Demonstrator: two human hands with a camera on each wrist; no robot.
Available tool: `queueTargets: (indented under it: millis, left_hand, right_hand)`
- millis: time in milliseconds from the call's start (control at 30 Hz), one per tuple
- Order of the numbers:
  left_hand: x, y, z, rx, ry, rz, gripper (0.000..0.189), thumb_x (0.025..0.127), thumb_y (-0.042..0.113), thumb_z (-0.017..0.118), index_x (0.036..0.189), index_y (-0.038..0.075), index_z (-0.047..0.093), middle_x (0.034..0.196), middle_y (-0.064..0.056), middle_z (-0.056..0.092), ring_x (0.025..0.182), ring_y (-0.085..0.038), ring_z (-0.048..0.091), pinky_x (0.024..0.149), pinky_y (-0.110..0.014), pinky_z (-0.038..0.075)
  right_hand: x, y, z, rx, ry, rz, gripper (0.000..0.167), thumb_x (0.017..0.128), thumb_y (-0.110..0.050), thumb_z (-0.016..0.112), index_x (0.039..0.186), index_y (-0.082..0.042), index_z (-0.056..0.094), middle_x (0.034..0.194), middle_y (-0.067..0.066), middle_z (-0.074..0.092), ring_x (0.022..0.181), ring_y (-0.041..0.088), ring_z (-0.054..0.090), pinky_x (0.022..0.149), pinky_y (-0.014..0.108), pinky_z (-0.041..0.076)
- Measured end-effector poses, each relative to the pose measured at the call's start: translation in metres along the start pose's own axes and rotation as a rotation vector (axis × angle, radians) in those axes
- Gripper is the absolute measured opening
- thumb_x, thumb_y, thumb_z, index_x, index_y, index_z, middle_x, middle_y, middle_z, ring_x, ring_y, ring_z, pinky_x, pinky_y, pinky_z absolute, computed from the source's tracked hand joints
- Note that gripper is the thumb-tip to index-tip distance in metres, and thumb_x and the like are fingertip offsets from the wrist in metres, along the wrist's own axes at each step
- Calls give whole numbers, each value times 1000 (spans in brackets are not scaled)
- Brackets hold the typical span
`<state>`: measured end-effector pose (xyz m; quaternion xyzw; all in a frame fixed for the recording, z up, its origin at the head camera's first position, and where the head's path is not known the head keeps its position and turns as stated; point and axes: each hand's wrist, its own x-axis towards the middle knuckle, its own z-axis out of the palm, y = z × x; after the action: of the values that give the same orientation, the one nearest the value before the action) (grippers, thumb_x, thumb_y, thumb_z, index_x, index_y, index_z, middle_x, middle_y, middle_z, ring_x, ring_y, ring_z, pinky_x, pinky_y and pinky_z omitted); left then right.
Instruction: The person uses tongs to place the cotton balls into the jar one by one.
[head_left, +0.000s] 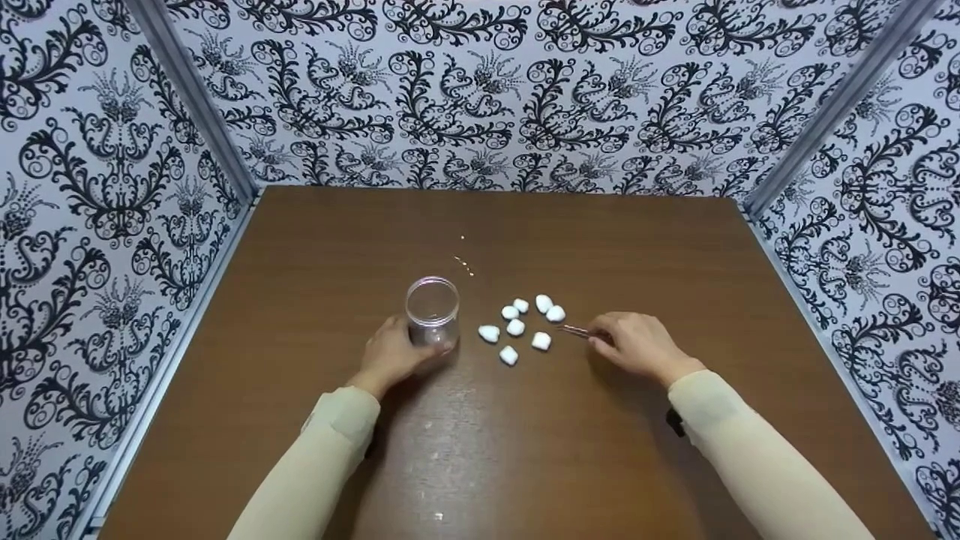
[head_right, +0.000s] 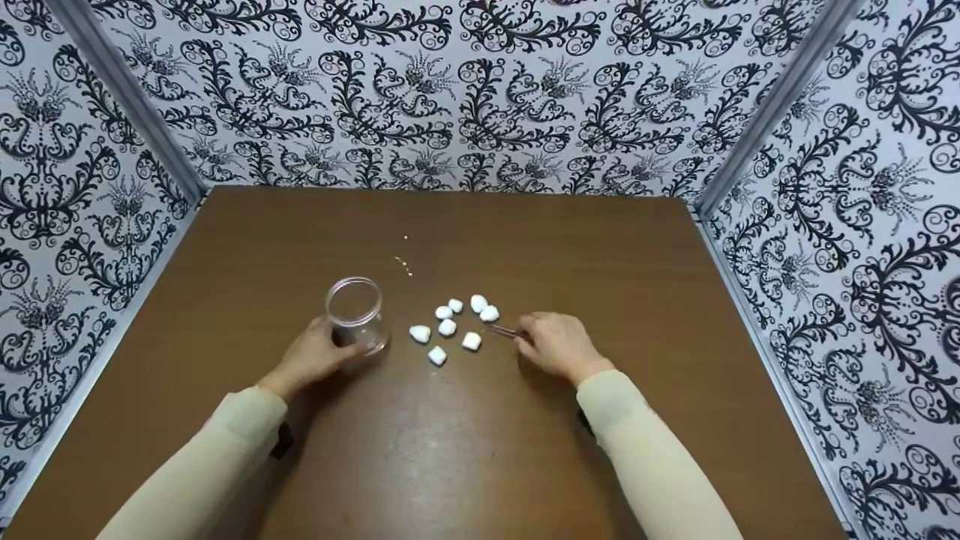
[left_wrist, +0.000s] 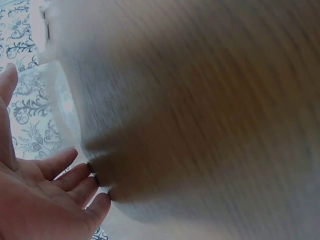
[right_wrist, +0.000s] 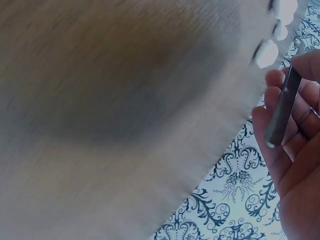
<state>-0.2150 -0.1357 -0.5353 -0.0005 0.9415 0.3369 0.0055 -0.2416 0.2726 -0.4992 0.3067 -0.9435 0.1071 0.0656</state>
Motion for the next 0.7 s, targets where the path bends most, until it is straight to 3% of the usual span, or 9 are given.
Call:
queueTargets:
  millis: [267, 567, 700]
  left_hand:
    - [-1, 1, -2, 0, 3, 10, 89, 76, 59, 79, 138, 1, 55, 133, -17, 58, 125, -34, 51, 103, -55, 35]
    - [-1, 2, -1, 1, 11, 6, 85, 76, 56, 80, 136, 1, 56, 131, -16, 59, 123, -35, 53, 102, -55, 37]
    - [-2, 2, -1, 8, 8, 3, 85, 76, 56, 80, 136, 1, 56, 130, -17, 59, 123, -35, 53, 102, -56, 37]
  right_hand:
    - [6, -3, -5, 6, -28, -58, 10, 94, -24, 70, 98, -15, 73, 91, -3, 69, 75, 16, 63, 67, 42, 53]
    - [10, -5, -4, 24, -59, -55, 7, 94, -20, 69, 97, -15, 71, 88, -4, 67, 73, 14, 60, 67, 41, 51]
    - [10, -5, -2, 26, -65, -78, 11, 94, -18, 70, 104, -13, 73, 95, -1, 71, 80, 19, 65, 70, 44, 53]
